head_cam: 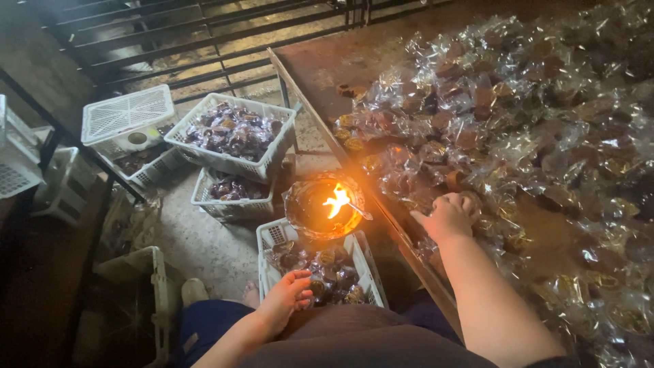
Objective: Sealing small plastic bags containing pastries by melting the edges over a candle flame.
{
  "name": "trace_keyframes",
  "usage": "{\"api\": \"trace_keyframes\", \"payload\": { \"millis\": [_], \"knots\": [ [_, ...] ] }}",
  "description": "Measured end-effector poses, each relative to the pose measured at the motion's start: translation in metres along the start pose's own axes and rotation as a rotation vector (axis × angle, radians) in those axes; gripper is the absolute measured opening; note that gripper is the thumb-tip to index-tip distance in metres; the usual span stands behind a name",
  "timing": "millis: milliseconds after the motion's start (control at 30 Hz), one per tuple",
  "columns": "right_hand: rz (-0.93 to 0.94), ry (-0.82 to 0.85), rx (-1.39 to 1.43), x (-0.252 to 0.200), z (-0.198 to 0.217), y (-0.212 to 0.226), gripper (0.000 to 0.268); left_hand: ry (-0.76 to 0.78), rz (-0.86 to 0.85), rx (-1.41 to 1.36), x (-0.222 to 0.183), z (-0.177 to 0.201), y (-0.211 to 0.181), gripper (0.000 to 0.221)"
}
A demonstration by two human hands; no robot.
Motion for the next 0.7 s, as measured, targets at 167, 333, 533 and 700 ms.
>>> {"api": "trace_keyframes", "payload": {
  "millis": [167,333,533,700],
  "knots": [
    [0.141,-0.26,0.37,-0.006,0.002,-0.001,0.03,0.021,-0.025,-0.082,0.004,0.0,0.005,0.033],
    [0.139,-0.36,0.697,-0.002,0.005,-0.004,0.043,-0.001,-0.041,0.016,0.001,-0.002,0.001,0.038],
    [0.042,0.07,0.454,-0.057,0.046,0.04,0.066,0.074,-0.049,-0.102,-0.007,-0.01,-0.004,0.037],
    [0.04,0.083,0.362,-0.043,0.028,0.029,0.045,0.045,-0.021,-0.059,-0.005,-0.01,-0.003,0.032]
  ]
}}
Point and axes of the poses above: each hand's wrist, its own x-axis towards the middle knuckle, its own z-axis out of the back of the hand, y = z × x, the point moved 4 cm from there along x, towards the middle knuckle
